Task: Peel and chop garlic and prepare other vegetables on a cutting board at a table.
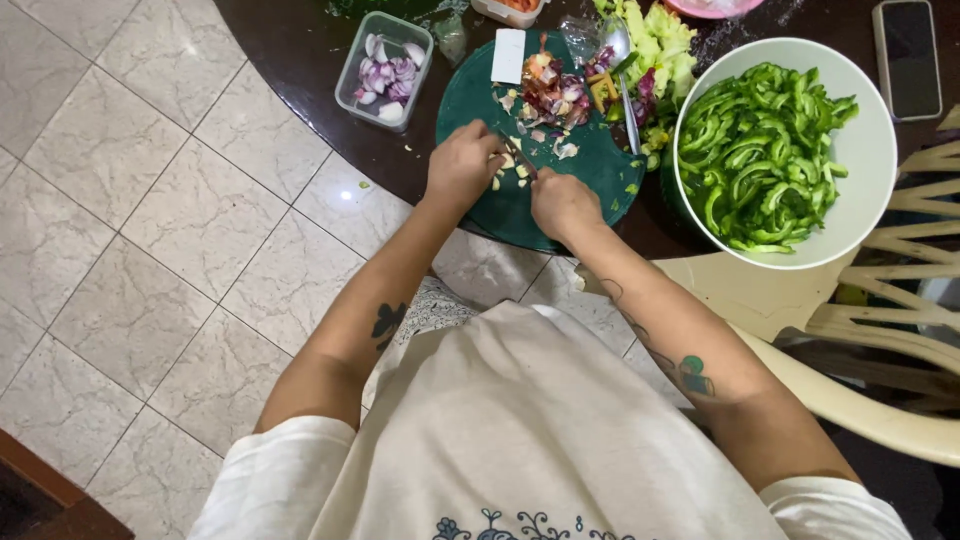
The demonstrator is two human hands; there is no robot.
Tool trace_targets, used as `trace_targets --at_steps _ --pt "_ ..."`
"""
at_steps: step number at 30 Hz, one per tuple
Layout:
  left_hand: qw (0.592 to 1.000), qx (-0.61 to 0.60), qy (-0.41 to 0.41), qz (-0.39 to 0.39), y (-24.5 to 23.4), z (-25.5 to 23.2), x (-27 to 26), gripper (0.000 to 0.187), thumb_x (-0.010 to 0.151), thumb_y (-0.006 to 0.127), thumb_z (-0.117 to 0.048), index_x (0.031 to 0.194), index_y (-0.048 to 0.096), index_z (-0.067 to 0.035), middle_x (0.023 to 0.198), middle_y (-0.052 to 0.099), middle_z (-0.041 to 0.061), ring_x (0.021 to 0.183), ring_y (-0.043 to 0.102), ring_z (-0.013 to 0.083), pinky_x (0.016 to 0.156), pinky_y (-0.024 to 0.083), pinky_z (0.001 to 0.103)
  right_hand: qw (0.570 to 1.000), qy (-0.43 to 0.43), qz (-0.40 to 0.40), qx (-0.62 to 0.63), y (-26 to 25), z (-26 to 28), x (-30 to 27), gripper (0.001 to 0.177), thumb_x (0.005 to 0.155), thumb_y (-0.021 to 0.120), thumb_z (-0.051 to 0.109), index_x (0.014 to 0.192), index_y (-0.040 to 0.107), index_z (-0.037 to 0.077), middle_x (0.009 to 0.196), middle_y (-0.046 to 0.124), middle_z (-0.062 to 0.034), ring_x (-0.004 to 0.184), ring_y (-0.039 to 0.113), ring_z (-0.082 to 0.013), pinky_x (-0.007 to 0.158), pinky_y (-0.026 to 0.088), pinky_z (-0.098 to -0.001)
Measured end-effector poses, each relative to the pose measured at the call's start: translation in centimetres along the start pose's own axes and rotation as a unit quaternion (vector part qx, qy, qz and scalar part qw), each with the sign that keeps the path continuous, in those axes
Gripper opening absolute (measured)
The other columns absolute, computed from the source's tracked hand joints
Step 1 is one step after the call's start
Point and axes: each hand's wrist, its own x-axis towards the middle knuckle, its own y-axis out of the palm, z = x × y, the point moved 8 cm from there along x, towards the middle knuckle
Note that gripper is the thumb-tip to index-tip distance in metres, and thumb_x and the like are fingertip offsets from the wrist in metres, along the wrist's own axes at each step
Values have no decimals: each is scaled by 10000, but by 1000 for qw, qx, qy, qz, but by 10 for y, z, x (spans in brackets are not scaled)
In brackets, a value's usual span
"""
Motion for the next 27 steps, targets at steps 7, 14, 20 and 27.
trace_targets --at_steps 7,14,20,27 --pt "998 56 5 30 8 2 3 127 848 784 -218 816 694 -135 884 632 21 898 658 255 740 520 453 1000 -2 2 -2 1 -1 -6 318 1046 484 282 1070 655 15 931 715 -304 910 699 -494 838 550 -565" --pt "965 -214 -153 -13 15 53 25 186 945 732 -248 868 686 -85 889 715 73 820 722 280 727 574 423 1000 -15 -18 9 -3 1 -7 295 1034 497 269 1044 649 16 888 715 -294 869 695 -498 805 542 -587" --pt "996 -41 -62 46 16 46 79 204 902 735 -134 1104 750 -112 1098 704 126 1004 703 312 856 566 432 999 4 -35 0 -5 -2 -5 284 1026 490 249 1046 640 9 898 720 -291 867 703 -493 791 552 -577" --pt "972 -10 -128 195 -4 31 -11 714 605 932 -152 1263 667 -70 1185 574 211 1082 597 416 923 493 471 1000 -7 1 1 -3 11 -12 302 1024 479 248 1065 629 -11 932 721 -306 895 703 -495 830 540 -584"
